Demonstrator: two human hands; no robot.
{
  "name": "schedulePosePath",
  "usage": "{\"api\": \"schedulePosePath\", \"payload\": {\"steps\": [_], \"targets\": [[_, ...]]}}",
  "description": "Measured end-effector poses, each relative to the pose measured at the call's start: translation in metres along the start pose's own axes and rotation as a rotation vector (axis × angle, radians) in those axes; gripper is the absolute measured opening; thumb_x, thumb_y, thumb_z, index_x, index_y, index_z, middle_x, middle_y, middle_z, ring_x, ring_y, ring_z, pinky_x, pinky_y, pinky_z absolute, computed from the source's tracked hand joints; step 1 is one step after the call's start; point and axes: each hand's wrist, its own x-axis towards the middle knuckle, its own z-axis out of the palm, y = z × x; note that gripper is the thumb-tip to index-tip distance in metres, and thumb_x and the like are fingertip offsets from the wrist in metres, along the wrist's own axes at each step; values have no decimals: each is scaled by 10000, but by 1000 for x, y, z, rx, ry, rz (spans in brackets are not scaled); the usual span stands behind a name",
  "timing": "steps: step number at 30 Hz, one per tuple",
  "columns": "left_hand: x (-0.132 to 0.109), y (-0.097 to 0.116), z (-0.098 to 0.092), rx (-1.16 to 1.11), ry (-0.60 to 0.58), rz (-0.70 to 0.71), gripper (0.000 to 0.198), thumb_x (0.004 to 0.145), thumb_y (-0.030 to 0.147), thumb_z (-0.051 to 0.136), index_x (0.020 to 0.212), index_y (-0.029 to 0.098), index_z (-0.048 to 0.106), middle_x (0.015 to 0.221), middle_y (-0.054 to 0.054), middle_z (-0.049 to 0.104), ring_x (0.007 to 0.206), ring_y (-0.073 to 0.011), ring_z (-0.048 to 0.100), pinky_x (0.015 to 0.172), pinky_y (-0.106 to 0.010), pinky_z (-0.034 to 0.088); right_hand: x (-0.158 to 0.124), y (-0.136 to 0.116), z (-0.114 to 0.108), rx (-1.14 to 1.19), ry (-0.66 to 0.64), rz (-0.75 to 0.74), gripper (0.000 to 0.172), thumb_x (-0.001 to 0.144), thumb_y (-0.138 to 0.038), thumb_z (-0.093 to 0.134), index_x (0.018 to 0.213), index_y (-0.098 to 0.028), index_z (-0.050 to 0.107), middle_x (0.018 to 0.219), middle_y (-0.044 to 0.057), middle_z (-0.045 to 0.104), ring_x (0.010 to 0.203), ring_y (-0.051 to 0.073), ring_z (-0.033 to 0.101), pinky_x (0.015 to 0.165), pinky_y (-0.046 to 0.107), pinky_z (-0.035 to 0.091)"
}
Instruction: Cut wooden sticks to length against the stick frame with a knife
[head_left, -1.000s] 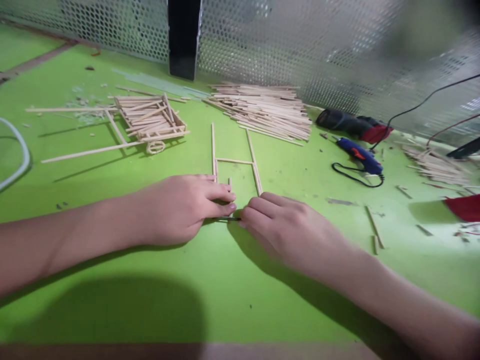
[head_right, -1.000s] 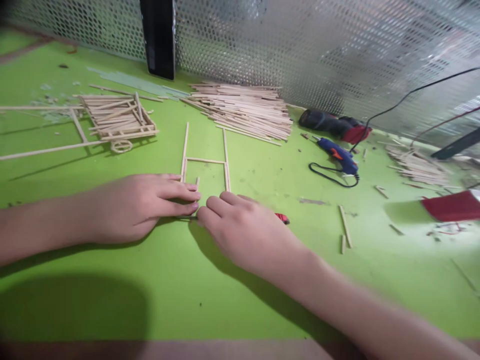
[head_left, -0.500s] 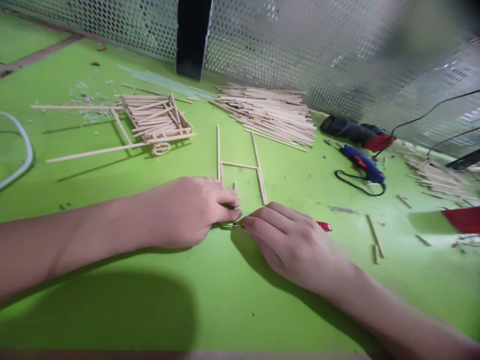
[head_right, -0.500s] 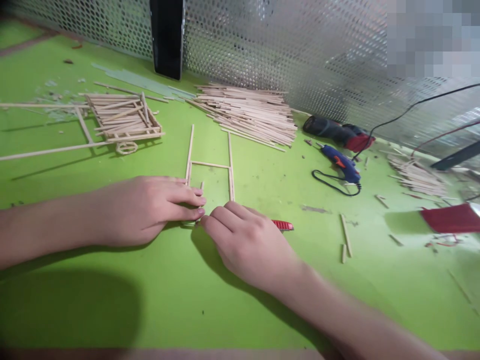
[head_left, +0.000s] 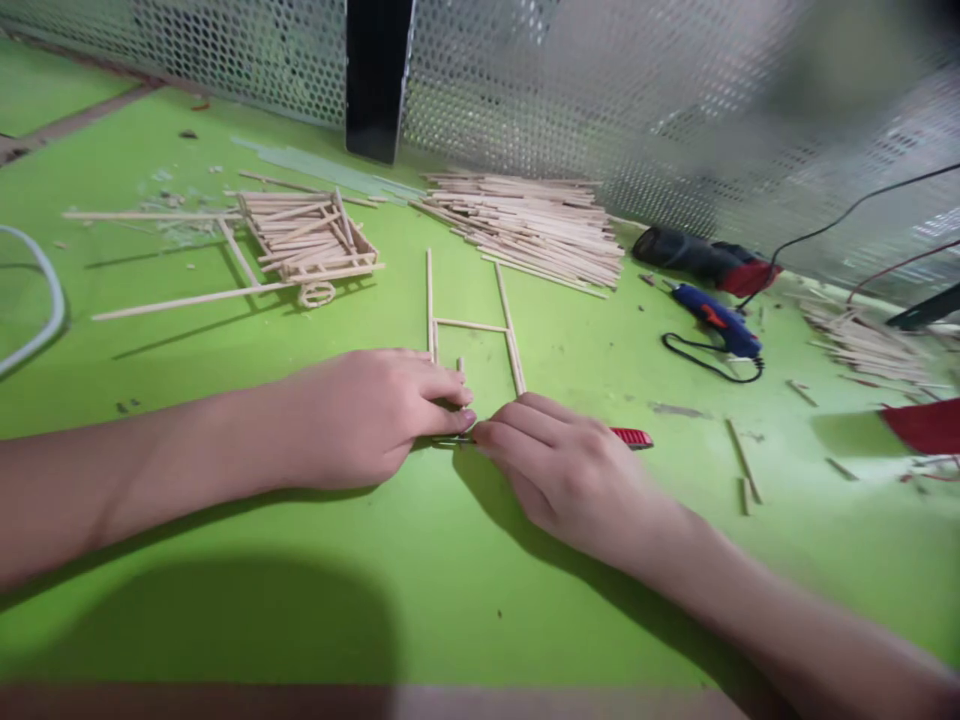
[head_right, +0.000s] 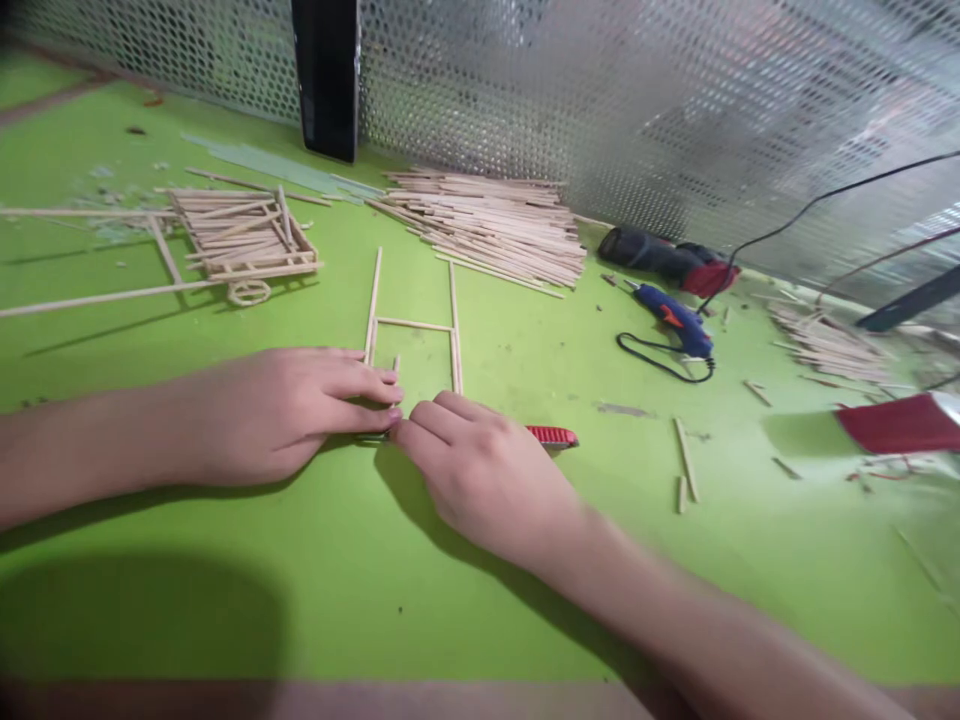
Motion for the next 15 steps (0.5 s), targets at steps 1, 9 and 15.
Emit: {"api": "schedulePosePath", "payload": {"steps": [1, 9, 15], "targets": [[0, 0, 1, 2, 11, 1, 471, 915, 17, 481, 1236, 181, 782, 1280, -97, 782, 1152, -259, 744, 1029, -407, 589, 1, 0, 0, 2, 0, -2, 241, 1049, -33, 463, 988, -106, 685, 883, 71, 679, 795, 192, 581, 716, 319, 520], [-3, 1, 2, 13, 0, -29, 429, 937, 34, 516, 1224, 204, 787, 1276, -75, 787, 1160, -247, 745, 1044, -400, 581, 6, -2, 3, -22, 3, -15, 262, 1024, -5, 450, 973, -111, 684, 859, 65, 661, 782, 201, 569, 700, 321, 499], [-5, 1, 2, 51, 25, -3, 420, 982, 62, 490, 1268, 192, 768, 1285, -89, 788, 1123, -240, 753, 1111, -430, 557, 7, -3, 1, -64, -15, -2, 246, 1069, -80, 459, 995, -131, 688, 867, 64, 671, 790, 209, 592, 714, 334, 523]]}}
